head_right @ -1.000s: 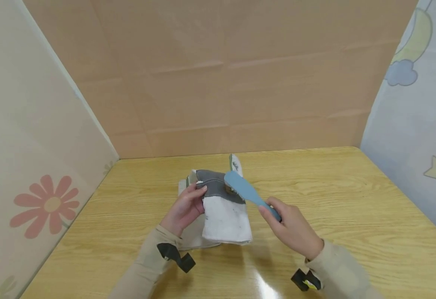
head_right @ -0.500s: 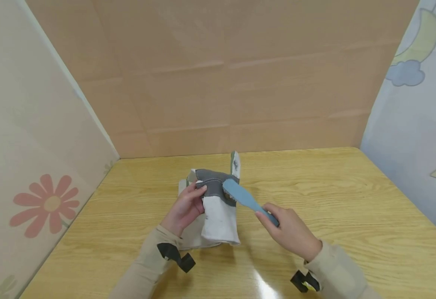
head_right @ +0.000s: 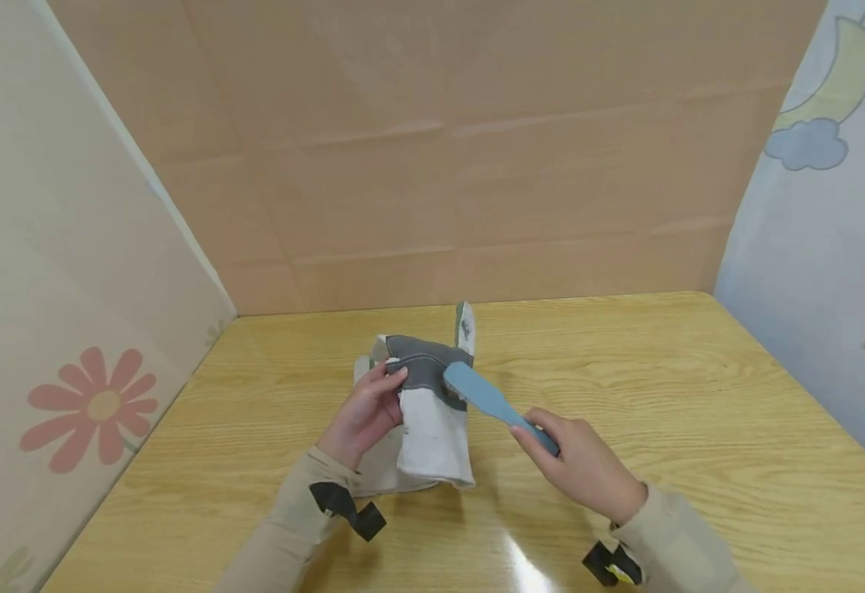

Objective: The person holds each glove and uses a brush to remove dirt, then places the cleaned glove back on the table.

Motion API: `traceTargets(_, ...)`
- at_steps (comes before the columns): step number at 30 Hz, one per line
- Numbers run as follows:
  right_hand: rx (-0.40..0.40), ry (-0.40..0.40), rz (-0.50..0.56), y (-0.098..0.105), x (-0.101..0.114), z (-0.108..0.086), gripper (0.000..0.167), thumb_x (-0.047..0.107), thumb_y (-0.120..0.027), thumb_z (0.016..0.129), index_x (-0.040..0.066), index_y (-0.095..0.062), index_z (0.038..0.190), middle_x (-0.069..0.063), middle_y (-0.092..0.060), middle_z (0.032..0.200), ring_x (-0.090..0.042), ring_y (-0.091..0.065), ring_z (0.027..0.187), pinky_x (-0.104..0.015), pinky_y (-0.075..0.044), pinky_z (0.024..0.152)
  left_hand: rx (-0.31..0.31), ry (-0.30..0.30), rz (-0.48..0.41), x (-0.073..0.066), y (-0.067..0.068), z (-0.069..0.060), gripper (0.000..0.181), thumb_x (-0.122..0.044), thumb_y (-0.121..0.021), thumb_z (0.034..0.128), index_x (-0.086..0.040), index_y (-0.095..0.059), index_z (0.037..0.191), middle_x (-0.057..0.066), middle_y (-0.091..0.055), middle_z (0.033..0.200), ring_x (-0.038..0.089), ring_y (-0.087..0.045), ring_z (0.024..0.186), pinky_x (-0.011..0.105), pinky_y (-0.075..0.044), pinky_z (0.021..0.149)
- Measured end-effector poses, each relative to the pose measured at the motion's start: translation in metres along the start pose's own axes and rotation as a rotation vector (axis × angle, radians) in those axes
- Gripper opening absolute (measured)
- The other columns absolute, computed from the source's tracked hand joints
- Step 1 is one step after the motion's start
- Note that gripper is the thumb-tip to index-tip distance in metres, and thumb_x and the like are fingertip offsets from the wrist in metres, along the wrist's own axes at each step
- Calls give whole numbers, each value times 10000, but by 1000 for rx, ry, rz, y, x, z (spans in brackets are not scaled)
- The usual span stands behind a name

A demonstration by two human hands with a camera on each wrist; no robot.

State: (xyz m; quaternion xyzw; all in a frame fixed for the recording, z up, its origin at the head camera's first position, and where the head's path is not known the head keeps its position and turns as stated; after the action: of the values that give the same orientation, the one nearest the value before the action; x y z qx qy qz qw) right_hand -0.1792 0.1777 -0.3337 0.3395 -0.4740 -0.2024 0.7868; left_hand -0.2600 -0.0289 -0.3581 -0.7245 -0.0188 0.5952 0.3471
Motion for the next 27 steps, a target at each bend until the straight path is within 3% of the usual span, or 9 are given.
traceTargets(6, -6, -1, 1, 3, 1, 0, 195, 146, -509, 960, 174, -481, 769, 155, -208, 558, 64, -151, 456, -160, -259, 414, -6, -2, 9, 0, 2, 1, 346, -61, -319, 998, -118, -316, 1339, -79, -646, 974, 26, -654, 826, 216, -507, 690)
traceTargets(14, -139, 5, 2, 18, 2, 6, 179, 101, -498, 960, 165, -507, 793, 126, -228, 534, 64, -158, 435, -183, -248, 383, -16, -19, 50, -2, 1, 1, 416, -67, -338, 994, -117, -277, 1402, -84, -637, 1044, 31, -659, 876, 223, -518, 706)
traceTargets(21, 16, -89, 103, -3, 2, 14, 226, 210, -424, 1002, 115, -528, 824, 118, -231, 535, 29, -168, 426, -197, -261, 389, -4, -47, 59, 1, -2, 3, 419, -65, -336, 996, -104, -268, 1407, -66, -617, 1102, 33, -653, 895, 222, -514, 714)
traceTargets(27, 26, -60, 86, -5, 6, 13, 213, 186, -441, 994, 128, -512, 801, 126, -213, 542, 36, -153, 443, -184, -253, 401, -49, -54, 46, 3, 2, 3, 430, -70, -336, 1000, -109, -245, 1418, -42, -586, 1127, 40, -653, 892, 224, -516, 710)
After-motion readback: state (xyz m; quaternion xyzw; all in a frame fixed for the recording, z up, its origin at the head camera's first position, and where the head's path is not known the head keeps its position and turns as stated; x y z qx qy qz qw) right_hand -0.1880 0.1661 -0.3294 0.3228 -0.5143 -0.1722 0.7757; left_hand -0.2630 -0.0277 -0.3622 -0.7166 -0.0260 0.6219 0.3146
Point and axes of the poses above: each hand's wrist, its own z-axis towards the middle knuckle, its own y-axis out of the back of the hand, x = y × z, the point moved 7 cm from there along z, towards the middle knuckle
